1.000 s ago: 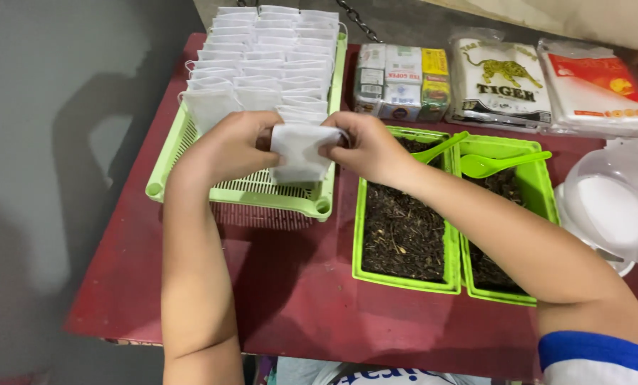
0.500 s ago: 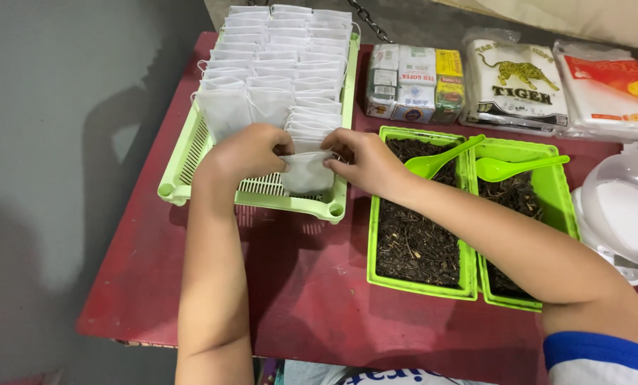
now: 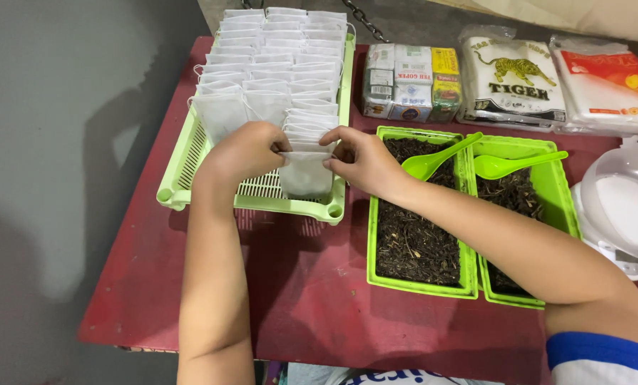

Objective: Filling small filter bags with loose tea leaves using a spoon

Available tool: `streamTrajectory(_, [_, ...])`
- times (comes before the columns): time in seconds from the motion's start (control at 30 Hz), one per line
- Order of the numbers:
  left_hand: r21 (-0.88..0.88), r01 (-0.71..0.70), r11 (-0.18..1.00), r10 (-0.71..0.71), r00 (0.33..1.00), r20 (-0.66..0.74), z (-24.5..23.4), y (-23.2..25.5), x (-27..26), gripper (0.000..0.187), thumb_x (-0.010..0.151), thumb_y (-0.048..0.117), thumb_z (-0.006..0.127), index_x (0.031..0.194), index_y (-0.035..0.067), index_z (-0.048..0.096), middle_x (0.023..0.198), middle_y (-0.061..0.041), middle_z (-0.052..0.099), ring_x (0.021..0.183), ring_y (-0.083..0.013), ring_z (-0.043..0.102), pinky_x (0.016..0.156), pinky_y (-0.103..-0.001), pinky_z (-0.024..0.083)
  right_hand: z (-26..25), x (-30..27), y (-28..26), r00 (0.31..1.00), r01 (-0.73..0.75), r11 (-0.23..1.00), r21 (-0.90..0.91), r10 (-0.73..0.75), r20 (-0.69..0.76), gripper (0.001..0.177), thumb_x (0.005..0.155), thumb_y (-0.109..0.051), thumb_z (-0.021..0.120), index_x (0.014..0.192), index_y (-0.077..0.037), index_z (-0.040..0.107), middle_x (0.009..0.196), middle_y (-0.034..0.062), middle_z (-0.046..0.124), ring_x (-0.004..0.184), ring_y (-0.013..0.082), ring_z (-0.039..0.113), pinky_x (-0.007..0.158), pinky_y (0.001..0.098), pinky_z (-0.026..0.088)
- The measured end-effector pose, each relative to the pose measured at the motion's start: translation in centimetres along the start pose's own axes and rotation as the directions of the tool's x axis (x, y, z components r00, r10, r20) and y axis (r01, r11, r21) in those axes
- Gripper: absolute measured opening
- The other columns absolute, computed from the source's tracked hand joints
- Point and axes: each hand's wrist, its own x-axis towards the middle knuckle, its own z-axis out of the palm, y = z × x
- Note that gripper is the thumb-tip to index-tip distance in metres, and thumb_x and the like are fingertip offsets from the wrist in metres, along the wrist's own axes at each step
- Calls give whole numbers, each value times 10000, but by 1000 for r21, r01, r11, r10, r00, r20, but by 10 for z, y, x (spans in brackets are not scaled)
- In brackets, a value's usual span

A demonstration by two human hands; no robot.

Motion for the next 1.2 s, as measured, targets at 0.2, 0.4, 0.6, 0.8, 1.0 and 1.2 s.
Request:
streamTrajectory(0.2, [-47,-23,999,20,998,-60,3,-8,10,257,790,168,697,1029,97,760,929,-132,764,1015,-343,709,853,-462,554,-2,0,-5,999,17,998,-56,-19,-44,326,850,-28,714,1161,-125,699,776,96,706,645,199,632,608,331,506])
streamTrajectory(0.4, [-46,-11,999,6,994,-112,9,-16,19,158,804,193,699,945,155,758,841,-65,759,935,-293,723,797,-421,565,2,1,-7,995,32,995,-97,-41,-91,287,821,-20,734,1096,-103,718,792,110,715,685,247,667,626,362,523])
streamTrajectory(0.6, [-118,9,993,-23,992,-123,-3,-6,3,174,799,198,686,951,137,745,813,-78,760,932,-304,723,810,-446,549,5,5,11,991,-36,998,45,41,-129,270,826,-64,727,1087,-122,687,757,45,664,674,143,600,636,300,500])
streamTrajectory(0.8, [-65,111,992,-116,989,-88,-1,0,3,155,813,232,650,930,181,739,741,-8,761,899,-254,734,790,-413,552,6,3,4,995,-5,997,-82,-3,-104,279,814,-43,739,1083,-98,688,747,80,688,634,207,633,592,344,500])
streamTrajectory(1.0, [-58,84,995,-90,989,-119,-3,3,7,174,828,259,671,959,166,739,821,-59,769,950,-313,720,806,-445,550,0,-3,-6,993,-7,989,-145,-10,-115,277,828,-65,748,1090,-105,666,771,89,684,688,255,678,622,374,516])
streamTrajectory(1.2, [41,136,990,-132,987,-97,8,-6,12,190,813,238,658,963,177,757,916,-103,773,1016,-354,709,853,-474,556,-4,-3,-9,993,6,981,-196,-29,-114,181,836,-109,769,971,-87,650,781,112,698,746,327,703,647,420,521])
